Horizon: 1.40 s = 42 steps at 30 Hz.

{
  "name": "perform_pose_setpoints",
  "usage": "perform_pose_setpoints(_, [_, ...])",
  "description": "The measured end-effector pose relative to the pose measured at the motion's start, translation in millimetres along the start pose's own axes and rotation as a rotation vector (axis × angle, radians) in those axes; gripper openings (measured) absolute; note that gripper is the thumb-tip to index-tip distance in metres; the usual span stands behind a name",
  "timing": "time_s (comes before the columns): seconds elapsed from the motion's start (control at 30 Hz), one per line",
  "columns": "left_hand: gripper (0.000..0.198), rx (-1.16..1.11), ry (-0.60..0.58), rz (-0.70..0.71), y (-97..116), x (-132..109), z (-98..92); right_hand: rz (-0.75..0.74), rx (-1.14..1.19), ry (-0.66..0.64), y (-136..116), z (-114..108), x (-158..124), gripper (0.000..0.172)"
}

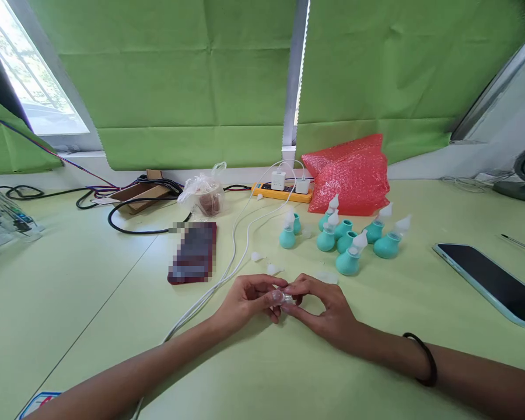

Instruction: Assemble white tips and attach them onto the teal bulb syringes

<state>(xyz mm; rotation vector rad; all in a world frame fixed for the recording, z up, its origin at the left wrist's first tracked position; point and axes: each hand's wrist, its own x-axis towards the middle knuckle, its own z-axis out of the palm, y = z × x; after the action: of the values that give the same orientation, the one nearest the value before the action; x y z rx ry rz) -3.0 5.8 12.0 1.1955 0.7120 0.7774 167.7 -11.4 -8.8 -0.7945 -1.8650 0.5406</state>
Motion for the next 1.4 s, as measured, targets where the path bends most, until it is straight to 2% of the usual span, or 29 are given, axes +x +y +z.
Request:
perform_pose_setpoints(0.2, [0.034,-0.077,-0.027,-0.073,1,1,-1.9,0.023,-0.046,-0.011,-1,-1,0,0.011])
perform_pose_setpoints(0.8, [0.029,-0.078,-0.027,-0.072,-2,2,-2.9,0.061,-0.084,-0.027,-4,0,1,0.014])
perform_pose_setpoints(1.13, [0.033,0.032,-0.035,-0.015,2,1,0.6,0.045,-0.132,-0.064,-5,-1,0,0.016])
perform_pose_setpoints(1.3, [0.025,0.09,-0.018,0.032,1,1,-2.4,-0.028,-0.163,-0.08,-8,-4,3,0.024])
perform_pose_setpoints(1.4, [0.029,0.068,0.038,0.035,0,2,-4.9,-0.089,-0.233,-0.044,-14,-16,14,0.03])
